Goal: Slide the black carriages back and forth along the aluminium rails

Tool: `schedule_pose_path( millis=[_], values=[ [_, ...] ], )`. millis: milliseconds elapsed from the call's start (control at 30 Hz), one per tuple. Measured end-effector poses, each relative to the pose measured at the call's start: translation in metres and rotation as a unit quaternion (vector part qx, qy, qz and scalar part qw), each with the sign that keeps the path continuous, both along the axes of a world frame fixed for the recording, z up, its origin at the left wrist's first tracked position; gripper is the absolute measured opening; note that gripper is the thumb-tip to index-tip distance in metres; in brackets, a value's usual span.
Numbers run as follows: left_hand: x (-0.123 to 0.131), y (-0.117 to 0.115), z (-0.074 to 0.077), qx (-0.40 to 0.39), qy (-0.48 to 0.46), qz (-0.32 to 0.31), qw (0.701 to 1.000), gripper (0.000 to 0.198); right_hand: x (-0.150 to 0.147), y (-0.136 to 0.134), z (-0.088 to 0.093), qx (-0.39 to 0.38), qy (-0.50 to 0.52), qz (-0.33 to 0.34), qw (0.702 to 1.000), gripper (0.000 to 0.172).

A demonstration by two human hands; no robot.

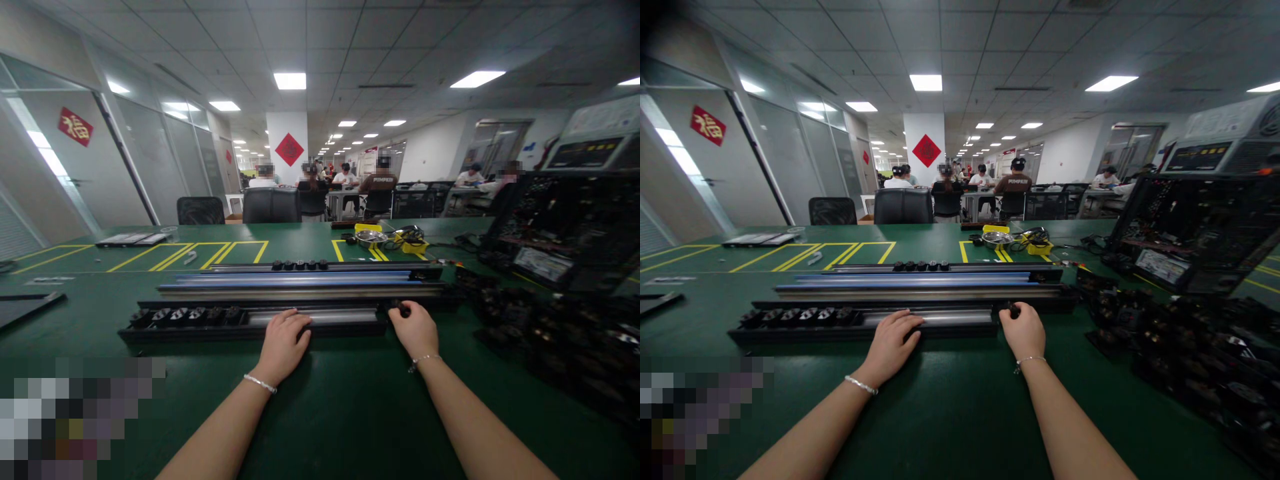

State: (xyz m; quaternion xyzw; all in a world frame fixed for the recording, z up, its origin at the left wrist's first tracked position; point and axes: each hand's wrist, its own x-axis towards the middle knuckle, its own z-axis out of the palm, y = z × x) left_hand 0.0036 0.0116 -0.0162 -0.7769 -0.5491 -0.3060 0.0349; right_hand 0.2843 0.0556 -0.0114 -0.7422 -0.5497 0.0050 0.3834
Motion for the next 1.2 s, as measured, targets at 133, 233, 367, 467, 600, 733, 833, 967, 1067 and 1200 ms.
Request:
schedule_pose_path(
  millis=[133, 233, 367, 467, 600, 733, 833, 967, 1067, 1200],
  values=[
    [-0.001, 0.000, 0.000, 0.003, -0.002, 0.000, 1.000, 0.026, 0.030, 0.001, 0.006, -0.018, -0.015, -0.063, 0.998, 0.041],
    [-0.003, 0.001, -0.001, 0.011, -0.009, -0.004, 1.000, 0.026, 0.058, -0.001, 0.008, -0.066, -0.040, -0.105, 0.991, 0.045],
    [-0.005, 0.001, -0.001, 0.016, -0.016, -0.006, 1.000, 0.025, 0.089, -0.003, 0.005, -0.095, -0.111, -0.153, 0.977, 0.042],
    [-0.006, 0.002, 0.000, 0.019, -0.016, -0.006, 1.000, 0.025, 0.101, -0.003, -0.001, -0.087, -0.143, -0.170, 0.971, 0.040],
    [-0.009, 0.002, 0.000, 0.025, -0.021, 0.016, 0.999, 0.025, 0.104, -0.004, -0.004, -0.078, -0.141, -0.174, 0.971, 0.040],
    [-0.009, 0.001, 0.003, 0.051, -0.024, 0.100, 0.993, 0.027, 0.090, -0.006, 0.000, -0.054, -0.128, -0.174, 0.975, 0.042],
    [-0.012, 0.002, 0.006, 0.101, -0.031, 0.224, 0.969, 0.029, 0.067, -0.004, 0.005, 0.020, -0.161, -0.112, 0.980, 0.043],
    [-0.029, 0.008, 0.009, 0.119, -0.065, 0.363, 0.922, 0.044, 0.026, -0.003, 0.005, 0.066, -0.208, 0.072, 0.973, 0.040],
    [-0.043, 0.012, 0.007, 0.105, -0.101, 0.412, 0.899, 0.050, -0.002, -0.007, 0.001, 0.050, -0.203, 0.170, 0.963, 0.037],
    [-0.050, 0.015, 0.006, 0.098, -0.120, 0.425, 0.892, 0.049, -0.019, -0.011, -0.004, 0.039, -0.194, 0.275, 0.941, 0.032]
  ],
)
